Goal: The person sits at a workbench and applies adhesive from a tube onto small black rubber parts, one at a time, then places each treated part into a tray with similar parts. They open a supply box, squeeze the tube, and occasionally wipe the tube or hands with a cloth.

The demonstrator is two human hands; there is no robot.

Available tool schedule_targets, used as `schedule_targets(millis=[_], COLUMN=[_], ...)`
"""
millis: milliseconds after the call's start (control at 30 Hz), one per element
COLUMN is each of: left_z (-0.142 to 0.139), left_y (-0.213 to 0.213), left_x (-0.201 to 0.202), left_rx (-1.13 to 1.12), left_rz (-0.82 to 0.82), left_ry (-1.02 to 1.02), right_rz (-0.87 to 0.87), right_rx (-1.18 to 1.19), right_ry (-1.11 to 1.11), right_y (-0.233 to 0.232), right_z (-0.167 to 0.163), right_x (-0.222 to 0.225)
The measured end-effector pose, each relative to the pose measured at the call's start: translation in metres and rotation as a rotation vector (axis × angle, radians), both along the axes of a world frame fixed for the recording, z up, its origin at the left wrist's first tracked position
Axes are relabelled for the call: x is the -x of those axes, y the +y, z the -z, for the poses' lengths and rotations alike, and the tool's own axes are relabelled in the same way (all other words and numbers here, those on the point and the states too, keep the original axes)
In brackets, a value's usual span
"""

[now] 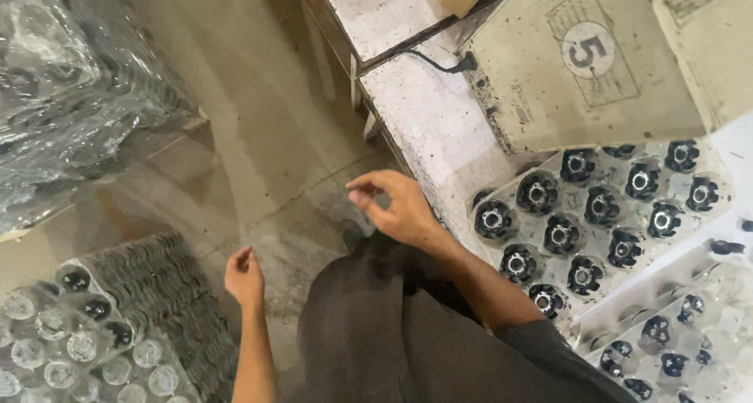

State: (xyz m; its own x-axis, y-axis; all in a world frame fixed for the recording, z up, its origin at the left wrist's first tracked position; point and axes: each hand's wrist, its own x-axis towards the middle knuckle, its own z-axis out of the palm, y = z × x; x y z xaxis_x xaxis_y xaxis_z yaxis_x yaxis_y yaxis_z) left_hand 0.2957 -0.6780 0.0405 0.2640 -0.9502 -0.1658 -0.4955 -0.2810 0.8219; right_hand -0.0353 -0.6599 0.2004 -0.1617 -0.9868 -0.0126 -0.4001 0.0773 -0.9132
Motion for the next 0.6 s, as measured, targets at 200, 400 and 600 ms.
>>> schedule_targets(millis=[200,400,600], left_z=[0.019,0.020,0.006], left_y=[-0.163,-0.283,-0.355], left_x=[0.116,0.222,0.307], left_rx=[-0.018,-0.001,0.050], left_rz=[0.318,0.610,0.909], left_ry=[0.205,0.285,0.296], right_rz=[0.241,0.332,0.607], right_rx=[-0.108,-0.147,-0.011], right_ry=[-0.190,-0.361,-0.366], right_y=[-0.109,-0.212,-0.282], right_z=[0.056,0.118,0.136], right_x=[0.074,0.137,0.159])
